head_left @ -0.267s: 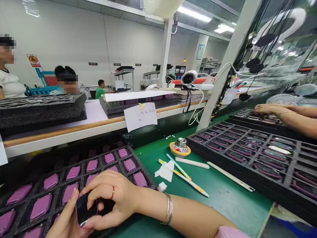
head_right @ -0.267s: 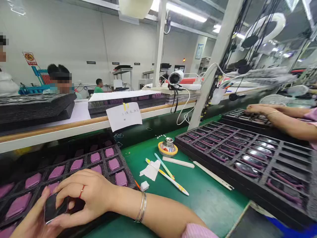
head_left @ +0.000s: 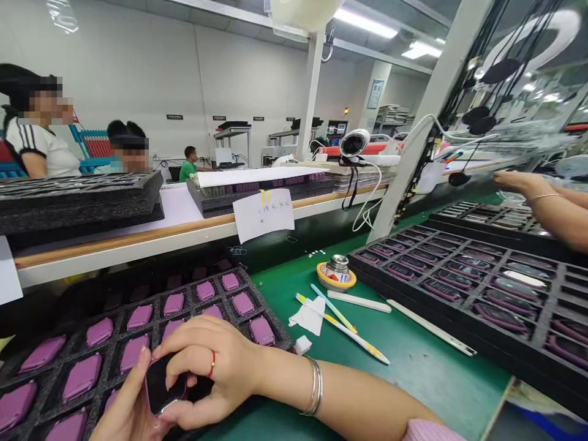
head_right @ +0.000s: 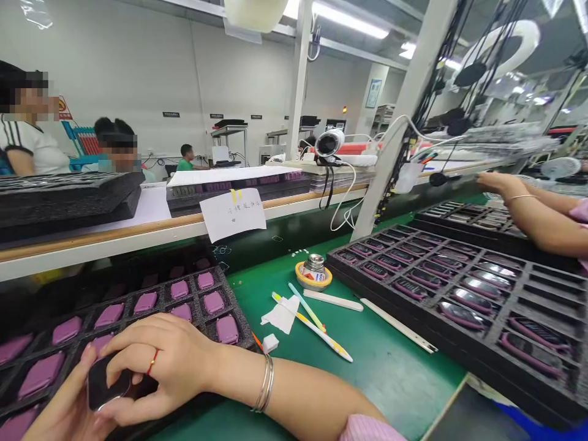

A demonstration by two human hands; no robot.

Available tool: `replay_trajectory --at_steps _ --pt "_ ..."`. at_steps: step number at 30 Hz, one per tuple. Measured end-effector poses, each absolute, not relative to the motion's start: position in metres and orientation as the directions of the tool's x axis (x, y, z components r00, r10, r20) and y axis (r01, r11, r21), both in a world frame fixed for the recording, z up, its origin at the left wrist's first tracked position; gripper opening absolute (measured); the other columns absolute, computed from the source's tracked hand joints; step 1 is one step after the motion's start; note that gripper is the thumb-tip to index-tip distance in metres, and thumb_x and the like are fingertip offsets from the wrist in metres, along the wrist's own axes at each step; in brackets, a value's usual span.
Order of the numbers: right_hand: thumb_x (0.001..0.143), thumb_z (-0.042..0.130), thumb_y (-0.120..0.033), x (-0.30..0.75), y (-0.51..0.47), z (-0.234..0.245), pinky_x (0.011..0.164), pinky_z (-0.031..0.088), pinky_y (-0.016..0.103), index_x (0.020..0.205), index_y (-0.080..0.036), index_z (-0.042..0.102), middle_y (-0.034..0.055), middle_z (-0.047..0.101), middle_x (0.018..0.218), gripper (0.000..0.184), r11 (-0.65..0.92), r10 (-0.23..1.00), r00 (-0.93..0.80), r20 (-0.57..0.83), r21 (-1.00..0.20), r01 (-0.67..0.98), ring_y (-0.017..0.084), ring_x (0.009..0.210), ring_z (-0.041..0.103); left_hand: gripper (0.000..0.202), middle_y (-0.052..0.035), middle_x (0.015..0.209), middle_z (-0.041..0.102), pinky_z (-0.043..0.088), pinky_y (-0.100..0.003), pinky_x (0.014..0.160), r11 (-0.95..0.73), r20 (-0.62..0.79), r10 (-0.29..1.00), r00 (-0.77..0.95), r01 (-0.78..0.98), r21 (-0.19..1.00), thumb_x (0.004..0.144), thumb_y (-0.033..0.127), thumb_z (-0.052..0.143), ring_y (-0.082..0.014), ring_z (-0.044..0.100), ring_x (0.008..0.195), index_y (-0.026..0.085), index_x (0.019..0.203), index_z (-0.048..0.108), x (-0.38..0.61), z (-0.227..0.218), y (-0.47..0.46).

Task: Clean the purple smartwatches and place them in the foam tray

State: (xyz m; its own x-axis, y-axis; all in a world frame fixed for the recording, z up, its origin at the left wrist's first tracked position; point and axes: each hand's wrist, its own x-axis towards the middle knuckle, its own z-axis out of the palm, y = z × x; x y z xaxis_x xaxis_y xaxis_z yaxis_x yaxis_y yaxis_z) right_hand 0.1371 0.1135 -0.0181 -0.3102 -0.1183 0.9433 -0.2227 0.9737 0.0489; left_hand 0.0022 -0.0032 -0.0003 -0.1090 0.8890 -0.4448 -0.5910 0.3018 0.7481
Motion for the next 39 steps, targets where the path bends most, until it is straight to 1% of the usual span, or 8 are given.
replay_trajectory --at_steps 12,18,22,27,29,32,36,39 --pt "0.092 0.064 -0.043 0.139 0.112 -0.011 0.08 0.055 0.023 0.093 -0.024 0.055 0.0027 0.075 0.099 0.021 0.976 -0.17 -0.272 0.947 0.122 -0.182 0.011 0.093 0.072 0.045 -0.0016 0.078 0.066 0.054 -0.029 0.058 0.255 -0.403 0.907 -0.125 -0.599 0.759 0.065 0.051 0.09 -0.0187 0.06 0.069 0.021 0.096 0.076 0.002 -0.002 -0.007" --pt "0.095 0.061 -0.042 0.148 0.106 -0.003 0.106 0.05 0.035 0.09 -0.021 0.059 0.0044 0.077 0.1 0.021 0.977 -0.206 -0.333 0.92 0.179 -0.112 0.013 0.093 0.072 0.04 0.0009 0.074 0.062 0.045 -0.022 0.049 0.215 -0.36 0.924 -0.126 -0.606 0.766 0.065 0.05 0.091 -0.0124 0.052 0.06 0.021 0.088 0.076 0.011 0.005 -0.007" --pt "0.1 0.059 -0.037 0.153 0.096 0.006 0.105 0.049 0.038 0.081 -0.019 0.062 0.0061 0.077 0.098 0.026 0.988 -0.045 -0.374 0.926 -0.014 -0.153 0.015 0.093 0.072 0.04 0.0033 0.07 0.06 0.041 -0.021 0.049 0.21 -0.351 0.931 -0.098 -0.643 0.736 0.066 0.047 0.091 -0.0078 0.043 0.052 0.023 0.094 0.076 0.015 0.007 -0.008" --pt "0.096 0.069 -0.031 0.164 0.084 0.026 0.077 0.058 0.029 0.078 -0.019 0.072 0.0037 0.077 0.082 0.022 0.827 0.406 -0.343 0.847 -0.5 -0.257 0.015 0.079 0.072 0.036 -0.0009 0.071 0.065 0.039 -0.02 0.052 0.217 -0.274 0.961 0.017 -0.661 0.719 0.078 0.05 0.083 -0.0055 0.042 0.05 0.017 0.091 0.076 0.014 0.007 -0.003" --pt "0.093 0.072 -0.022 0.17 0.083 0.031 0.075 0.06 0.028 0.078 -0.021 0.074 0.0024 0.077 0.08 0.014 0.737 0.539 -0.28 0.794 -0.606 -0.301 0.016 0.08 0.074 0.041 -0.0049 0.073 0.069 0.037 -0.019 0.051 0.215 -0.238 0.97 0.057 -0.657 0.722 0.079 0.053 0.08 -0.004 0.041 0.048 0.013 0.089 0.077 0.015 0.007 -0.001" --pt "0.089 0.075 -0.018 0.176 0.086 0.034 0.089 0.061 0.034 0.09 -0.024 0.075 0.0035 0.08 0.095 0.006 0.727 0.548 -0.301 0.78 -0.622 -0.29 0.02 0.094 0.076 0.047 -0.0073 0.073 0.071 0.034 -0.016 0.049 0.2 -0.221 0.974 0.056 -0.677 0.708 0.078 0.056 0.08 -0.0027 0.04 0.045 0.011 0.09 0.078 0.016 0.006 0.0" --pt "0.071 0.092 -0.032 0.173 0.089 0.025 0.109 0.052 0.042 0.124 -0.024 0.067 0.0113 0.068 0.13 0.06 0.793 0.405 -0.553 0.729 -0.58 -0.184 0.026 0.123 0.065 0.055 -0.0058 0.072 0.071 0.035 -0.015 0.047 0.22 -0.253 0.966 0.055 -0.687 0.692 0.075 0.065 0.078 -0.0026 0.042 0.044 0.012 0.093 0.078 0.014 0.002 -0.001" --pt "0.076 0.089 -0.03 0.169 0.088 0.014 0.109 0.052 0.042 0.132 -0.026 0.062 0.0115 0.063 0.136 0.062 0.794 0.388 -0.658 0.645 -0.596 -0.117 0.025 0.129 0.06 0.065 -0.0072 0.074 0.072 0.036 -0.015 0.047 0.242 -0.28 0.959 0.054 -0.672 0.7 0.072 0.072 0.075 -0.0031 0.044 0.045 0.011 0.096 0.078 0.013 -0.001 -0.001"
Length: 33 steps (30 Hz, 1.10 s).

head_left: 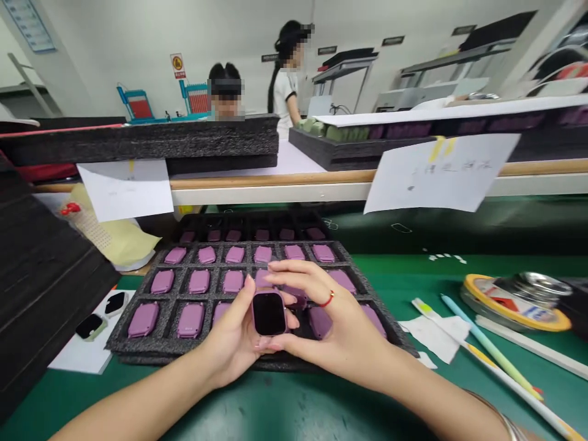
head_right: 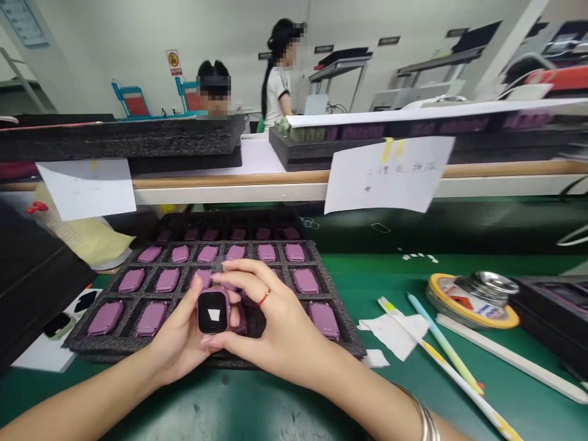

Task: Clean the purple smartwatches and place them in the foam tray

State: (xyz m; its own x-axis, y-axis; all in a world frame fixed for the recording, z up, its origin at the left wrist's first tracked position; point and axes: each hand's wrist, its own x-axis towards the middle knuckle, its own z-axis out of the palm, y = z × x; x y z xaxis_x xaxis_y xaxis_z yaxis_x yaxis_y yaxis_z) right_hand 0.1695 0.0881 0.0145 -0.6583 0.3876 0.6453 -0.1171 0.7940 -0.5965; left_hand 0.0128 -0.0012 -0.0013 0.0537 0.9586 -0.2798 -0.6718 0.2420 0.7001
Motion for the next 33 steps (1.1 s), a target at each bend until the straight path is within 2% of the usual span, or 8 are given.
replay_trajectory --at_steps 7,14,19,22,25,28,30,33 --pt "0.08 0.086 -0.033 0.169 0.091 0.006 0.104 0.056 0.044 0.125 -0.026 0.065 0.01 0.067 0.127 0.051 0.793 0.367 -0.682 0.632 -0.596 -0.126 0.026 0.123 0.063 0.068 -0.0086 0.078 0.074 0.035 -0.018 0.047 0.219 -0.179 0.975 0.129 -0.665 0.714 0.076 0.075 0.069 -0.0021 0.039 0.042 0.011 0.097 0.078 0.012 -0.005 0.001" --pt "0.08 0.086 -0.03 0.167 0.092 0.005 0.106 0.055 0.039 0.125 -0.027 0.063 0.0061 0.07 0.124 0.051 0.78 0.355 -0.696 0.624 -0.608 -0.148 0.023 0.121 0.065 0.065 -0.0057 0.076 0.072 0.036 -0.018 0.048 0.219 -0.158 0.976 0.151 -0.688 0.692 0.078 0.075 0.067 -0.0047 0.045 0.047 0.014 0.096 0.078 0.011 -0.009 0.002" --pt "0.082 0.084 -0.026 0.168 0.09 0.005 0.111 0.052 0.045 0.135 -0.026 0.056 0.0092 0.065 0.132 0.059 0.809 0.315 -0.712 0.627 -0.57 -0.144 0.026 0.129 0.059 0.063 -0.0064 0.077 0.073 0.035 -0.018 0.05 0.21 -0.151 0.978 0.145 -0.688 0.695 0.077 0.073 0.07 -0.0047 0.043 0.048 0.014 0.095 0.078 0.013 -0.006 0.001" --pt "0.087 0.075 -0.013 0.173 0.085 0.01 0.115 0.05 0.048 0.144 -0.029 0.049 0.0097 0.057 0.143 0.064 0.77 0.383 -0.591 0.71 -0.599 -0.22 0.027 0.135 0.056 0.059 -0.0067 0.075 0.072 0.028 -0.019 0.048 0.187 -0.14 0.982 0.123 -0.69 0.699 0.078 0.07 0.072 -0.0038 0.039 0.045 0.013 0.094 0.078 0.013 -0.004 0.001" --pt "0.09 0.065 -0.001 0.181 0.084 0.017 0.101 0.062 0.039 0.13 -0.032 0.062 0.0045 0.071 0.121 0.05 0.814 0.455 -0.36 0.814 -0.544 -0.202 0.022 0.114 0.071 0.058 -0.0073 0.074 0.072 0.024 -0.02 0.048 0.184 -0.14 0.983 0.119 -0.686 0.704 0.079 0.069 0.071 -0.0037 0.038 0.044 0.012 0.092 0.076 0.013 -0.003 0.001" --pt "0.089 0.067 0.0 0.19 0.086 0.022 0.085 0.067 0.035 0.117 -0.032 0.071 0.0015 0.078 0.102 0.043 0.928 0.309 -0.417 0.855 -0.367 -0.064 0.021 0.095 0.077 0.058 -0.0068 0.075 0.071 0.023 -0.02 0.049 0.204 -0.153 0.979 0.135 -0.685 0.699 0.078 0.07 0.071 -0.0037 0.038 0.045 0.012 0.09 0.074 0.014 -0.002 0.001" --pt "0.09 0.068 -0.003 0.194 0.088 0.023 0.086 0.068 0.036 0.125 -0.033 0.068 0.002 0.079 0.108 0.047 0.961 0.194 -0.545 0.815 -0.27 -0.062 0.023 0.096 0.077 0.055 -0.002 0.068 0.065 0.021 -0.02 0.047 0.2 -0.152 0.98 0.131 -0.7 0.686 0.078 0.067 0.073 -0.0034 0.036 0.043 0.013 0.086 0.07 0.015 -0.001 0.002" --pt "0.096 0.061 -0.008 0.195 0.088 0.021 0.095 0.065 0.036 0.138 -0.036 0.061 0.0007 0.076 0.119 0.051 0.953 0.111 -0.691 0.714 -0.274 -0.129 0.023 0.104 0.076 0.051 0.0039 0.061 0.053 0.02 -0.019 0.045 0.193 -0.158 0.981 0.117 -0.713 0.674 0.079 0.064 0.074 -0.0032 0.031 0.043 0.014 0.081 0.066 0.016 0.0 0.002"
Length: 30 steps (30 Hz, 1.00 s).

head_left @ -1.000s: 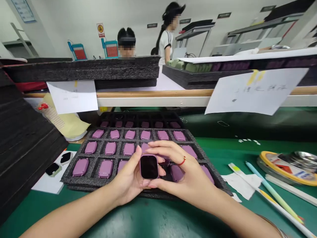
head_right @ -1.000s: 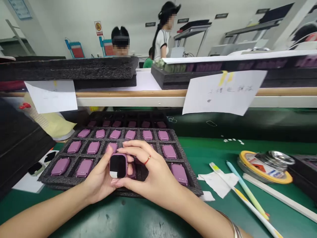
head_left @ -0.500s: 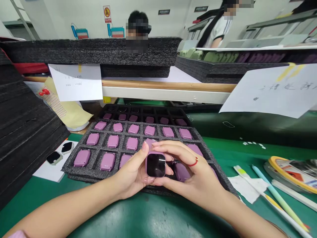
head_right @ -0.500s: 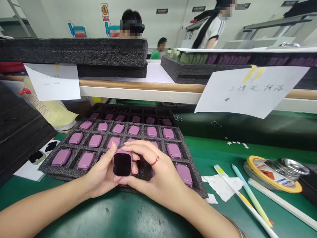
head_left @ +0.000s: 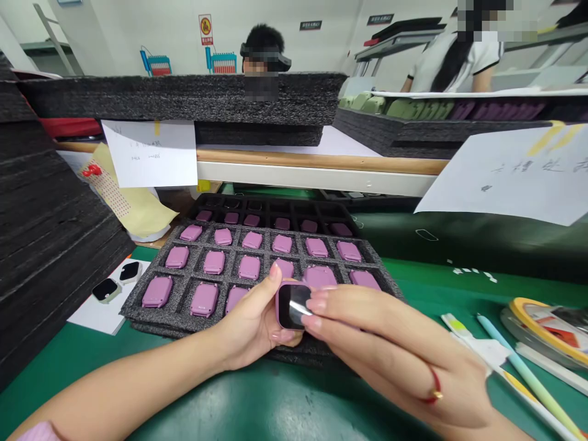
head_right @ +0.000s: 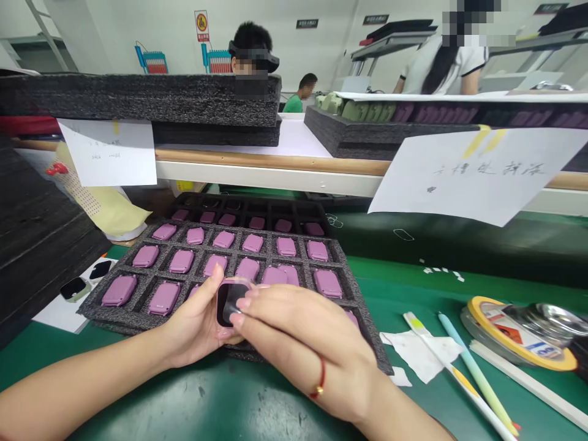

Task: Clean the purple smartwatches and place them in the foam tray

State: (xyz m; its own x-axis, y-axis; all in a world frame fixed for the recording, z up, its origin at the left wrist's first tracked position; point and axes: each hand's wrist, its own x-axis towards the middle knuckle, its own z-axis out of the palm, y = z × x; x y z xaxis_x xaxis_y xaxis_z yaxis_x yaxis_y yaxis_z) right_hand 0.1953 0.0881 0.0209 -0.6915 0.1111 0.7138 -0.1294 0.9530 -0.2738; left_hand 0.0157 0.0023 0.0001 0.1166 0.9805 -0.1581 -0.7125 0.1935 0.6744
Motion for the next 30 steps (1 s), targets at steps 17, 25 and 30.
replay_trajectory --at_steps 17,25,30 --pt "0.089 0.075 -0.029 0.172 0.077 0.019 0.076 0.056 0.044 0.135 -0.02 0.057 0.0056 0.073 0.088 0.05 0.99 0.104 -0.669 0.736 -0.144 -0.004 0.023 0.079 0.064 0.054 0.0055 0.06 0.047 0.022 -0.02 0.045 0.108 -0.095 0.994 0.055 -0.637 0.763 0.079 0.068 0.072 -0.0037 0.03 0.045 0.016 0.075 0.058 0.019 -0.004 0.0" --pt "0.084 0.08 -0.022 0.172 0.076 0.018 0.082 0.053 0.037 0.13 -0.024 0.053 0.0041 0.071 0.104 0.054 0.879 0.279 -0.697 0.66 -0.468 -0.092 0.019 0.088 0.065 0.062 -0.0002 0.068 0.058 0.026 -0.02 0.043 0.112 -0.147 0.989 -0.008 -0.608 0.786 0.073 0.077 0.07 -0.0089 0.047 0.053 0.015 0.081 0.064 0.019 -0.003 -0.001" --pt "0.083 0.081 -0.021 0.173 0.08 0.019 0.09 0.054 0.04 0.129 -0.025 0.056 0.0071 0.073 0.111 0.052 0.9 0.259 -0.708 0.658 -0.431 -0.071 0.024 0.101 0.068 0.065 -0.002 0.065 0.061 0.028 -0.019 0.043 0.177 -0.189 0.981 0.042 -0.589 0.788 0.069 0.078 0.072 -0.009 0.05 0.052 0.013 0.075 0.065 0.017 0.003 0.0"
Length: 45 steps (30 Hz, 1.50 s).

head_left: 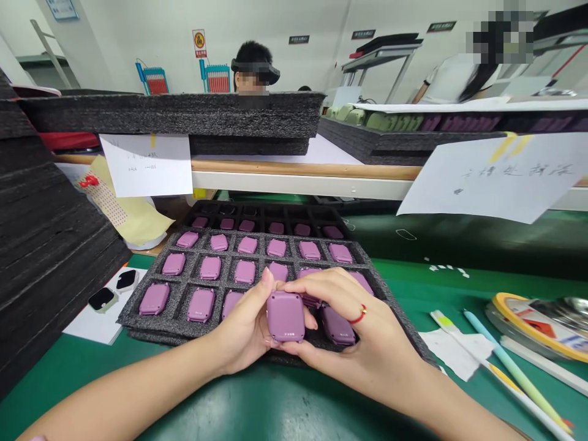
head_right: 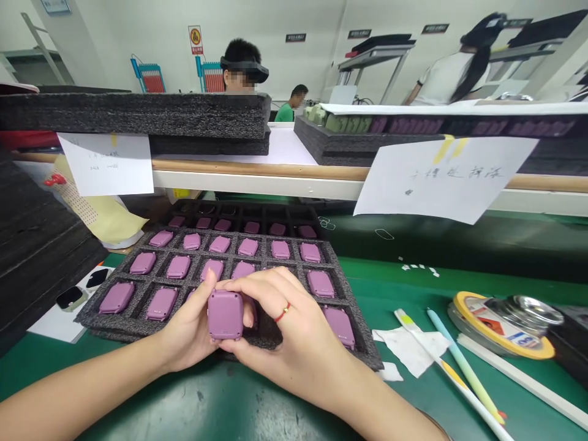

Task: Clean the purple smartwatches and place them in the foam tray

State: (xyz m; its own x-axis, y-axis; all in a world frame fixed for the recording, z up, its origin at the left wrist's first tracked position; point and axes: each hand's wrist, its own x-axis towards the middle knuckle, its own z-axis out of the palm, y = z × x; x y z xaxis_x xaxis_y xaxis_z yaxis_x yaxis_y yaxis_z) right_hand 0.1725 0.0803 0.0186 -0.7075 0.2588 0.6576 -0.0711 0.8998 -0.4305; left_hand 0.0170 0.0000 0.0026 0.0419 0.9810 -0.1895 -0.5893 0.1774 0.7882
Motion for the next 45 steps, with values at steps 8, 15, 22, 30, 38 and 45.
replay_trajectory --at_steps 8,15,22,30,38,45 --pt "0.082 0.074 -0.024 0.177 0.11 0.021 0.089 0.055 0.04 0.119 -0.021 0.062 0.0079 0.072 0.108 0.039 0.927 0.305 -0.635 0.71 -0.375 0.025 0.024 0.099 0.068 0.046 0.0031 0.068 0.058 0.022 -0.018 0.044 0.164 -0.144 0.986 0.088 -0.701 0.694 0.085 0.057 0.072 -0.0004 0.029 0.04 0.016 0.074 0.055 0.015 0.0 0.002" --pt "0.082 0.074 -0.041 0.188 0.137 0.023 0.104 0.051 0.048 0.131 -0.017 0.06 0.0145 0.068 0.132 0.057 0.805 0.496 -0.835 0.239 -0.487 0.339 0.031 0.121 0.064 0.043 0.0057 0.064 0.055 0.02 -0.017 0.044 0.183 -0.16 0.982 0.099 -0.697 0.693 0.084 0.042 0.079 0.0002 0.029 0.04 0.016 0.069 0.048 0.013 0.004 0.003" --pt "0.081 0.074 -0.028 0.167 0.122 0.044 0.098 0.053 0.041 0.129 -0.017 0.067 0.0122 0.073 0.125 0.05 0.846 0.459 -0.884 0.093 -0.351 0.402 0.031 0.114 0.069 0.047 0.0 0.064 0.059 0.018 -0.02 0.044 0.17 -0.099 0.981 0.167 -0.5 0.849 0.082 0.048 0.079 -0.0005 0.034 0.04 0.014 0.064 0.052 0.018 0.004 -0.002" --pt "0.066 0.088 -0.038 0.132 0.159 0.078 0.075 0.054 0.03 0.103 -0.019 0.077 0.0046 0.078 0.086 0.043 0.874 0.44 -0.897 -0.038 -0.213 0.437 0.027 0.086 0.073 0.049 0.0015 0.066 0.057 0.018 -0.02 0.045 0.172 -0.102 0.98 0.171 -0.463 0.87 0.082 0.053 0.077 0.0002 0.032 0.041 0.015 0.065 0.051 0.016 0.006 -0.001" --pt "0.1 0.063 -0.036 0.048 0.235 0.052 0.093 0.057 0.044 0.125 -0.02 0.063 0.0093 0.063 0.13 0.03 0.799 0.598 -0.792 0.12 -0.168 0.578 0.024 0.11 0.065 0.054 0.0012 0.062 0.057 0.017 -0.021 0.041 0.19 -0.092 0.97 0.224 -0.47 0.862 0.077 0.06 0.078 0.0004 0.032 0.038 0.016 0.064 0.049 0.016 0.0 0.005" --pt "0.099 0.063 -0.035 0.027 0.27 0.031 0.092 0.057 0.045 0.127 -0.019 0.062 0.0098 0.063 0.13 0.032 0.777 0.624 -0.767 0.151 -0.229 0.587 0.024 0.11 0.065 0.06 0.0024 0.056 0.055 0.014 -0.019 0.033 0.214 -0.105 0.963 0.25 -0.463 0.86 0.069 0.068 0.079 0.0001 0.034 0.033 0.017 0.061 0.048 0.018 -0.006 0.013"
